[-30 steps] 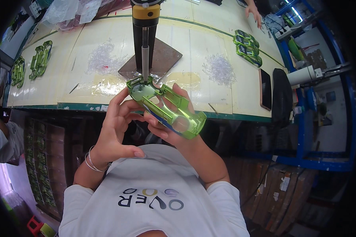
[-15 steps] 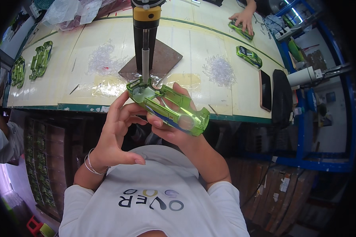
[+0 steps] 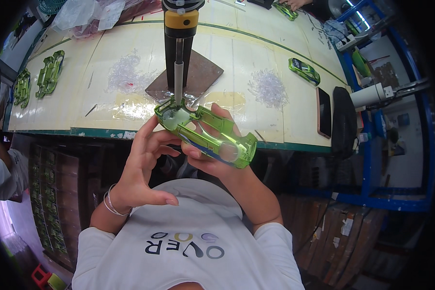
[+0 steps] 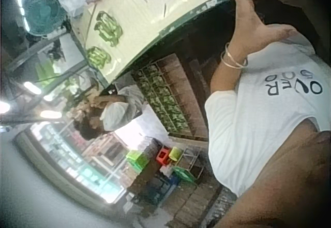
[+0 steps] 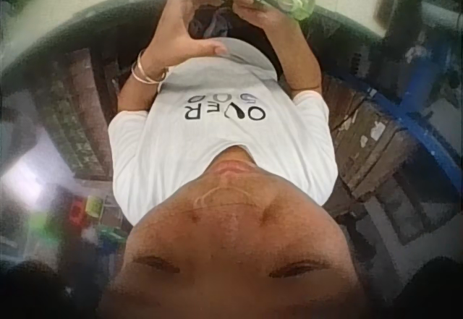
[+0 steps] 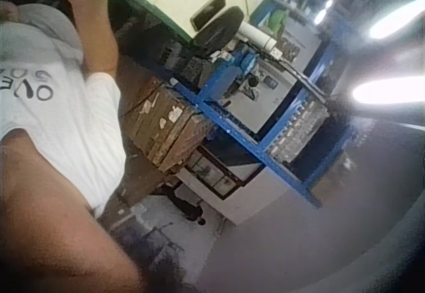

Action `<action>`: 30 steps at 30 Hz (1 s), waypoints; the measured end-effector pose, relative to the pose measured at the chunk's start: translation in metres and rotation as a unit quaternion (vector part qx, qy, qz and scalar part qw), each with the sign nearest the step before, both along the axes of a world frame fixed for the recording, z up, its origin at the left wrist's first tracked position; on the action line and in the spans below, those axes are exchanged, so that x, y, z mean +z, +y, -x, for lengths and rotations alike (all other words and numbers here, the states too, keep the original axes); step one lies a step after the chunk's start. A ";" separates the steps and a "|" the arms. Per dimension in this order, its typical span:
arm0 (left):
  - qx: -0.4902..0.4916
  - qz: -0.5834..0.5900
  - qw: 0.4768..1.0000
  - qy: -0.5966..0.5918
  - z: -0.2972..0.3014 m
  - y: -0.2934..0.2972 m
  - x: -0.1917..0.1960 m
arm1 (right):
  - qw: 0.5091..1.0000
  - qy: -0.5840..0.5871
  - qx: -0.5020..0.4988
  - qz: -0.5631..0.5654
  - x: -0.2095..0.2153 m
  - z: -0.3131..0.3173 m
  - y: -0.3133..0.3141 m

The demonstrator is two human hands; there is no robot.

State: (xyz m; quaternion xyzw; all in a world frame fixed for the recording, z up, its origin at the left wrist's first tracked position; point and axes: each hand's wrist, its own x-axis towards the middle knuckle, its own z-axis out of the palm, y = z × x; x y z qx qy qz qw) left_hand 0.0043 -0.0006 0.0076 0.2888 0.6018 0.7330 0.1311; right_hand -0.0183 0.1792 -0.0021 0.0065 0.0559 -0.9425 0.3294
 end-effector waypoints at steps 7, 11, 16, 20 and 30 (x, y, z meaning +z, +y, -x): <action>0.014 -0.001 0.999 -0.040 -0.007 -0.002 -0.010 | 0.999 -0.028 0.021 -0.007 -0.003 -0.005 -0.001; -0.005 0.076 0.995 -0.070 -0.008 -0.004 -0.008 | 0.998 -0.017 0.047 -0.028 -0.020 -0.018 0.022; -0.065 0.115 0.976 0.176 -0.008 0.013 0.041 | 0.951 0.044 -0.180 -0.247 0.012 -0.031 0.086; -0.073 -0.084 0.944 0.311 -0.031 0.065 0.087 | 0.656 0.182 -0.346 -0.646 0.029 0.000 0.177; -0.036 -0.229 0.895 0.381 -0.026 0.054 0.111 | 0.066 0.292 -0.168 -0.939 0.002 0.072 0.260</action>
